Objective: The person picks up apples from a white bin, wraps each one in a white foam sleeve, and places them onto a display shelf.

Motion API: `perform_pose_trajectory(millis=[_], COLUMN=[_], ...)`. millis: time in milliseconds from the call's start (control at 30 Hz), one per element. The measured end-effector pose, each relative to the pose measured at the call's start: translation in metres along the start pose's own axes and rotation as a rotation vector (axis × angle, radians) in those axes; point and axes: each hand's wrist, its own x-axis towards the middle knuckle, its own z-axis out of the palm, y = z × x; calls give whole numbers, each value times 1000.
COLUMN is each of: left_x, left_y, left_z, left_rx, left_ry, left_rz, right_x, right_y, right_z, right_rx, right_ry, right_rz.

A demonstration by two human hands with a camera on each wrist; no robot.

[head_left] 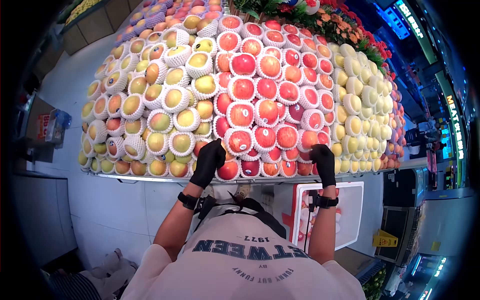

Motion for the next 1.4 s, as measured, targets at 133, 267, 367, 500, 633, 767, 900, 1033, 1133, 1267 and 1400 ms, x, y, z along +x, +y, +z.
perform_pose_trajectory(millis=[133,267,367,500,633,767,900,1033,1133,1267,1400], left_x=[19,14,13,10,10,9,5,-5,-12,-18,-19], left_y=[-22,-6,0,4,1,-5,-6,3,9,16,21], left_z=[-19,-11,-10,-9,-13,-12,-13,-14,-16,-18,-22], left_rx=[283,-247,-262,-248,-234,-251,-263,-206,-157,-164,-112], left_ry=[174,202,239,273,250,245,243,254,265,270,213], left_rz=[275,70,57,88,116,105,118,143,148,141,200], right_x=[48,84,97,121,137,152,150,156,162,149,128], right_y=[-50,-95,-131,-159,-190,-201,-209,-207,-206,-217,-222], right_z=[24,58,94,141,193,237,265,277,279,268,250], right_rx=[-81,-297,-395,-528,-681,-960,-1176,-1210,-1138,-1053,-862], right_ry=[-82,-152,-186,-235,-157,-128,-162,-145,-111,-83,0], right_rz=[-200,-465,-527,-796,-980,-778,-578,-500,-514,-552,-742])
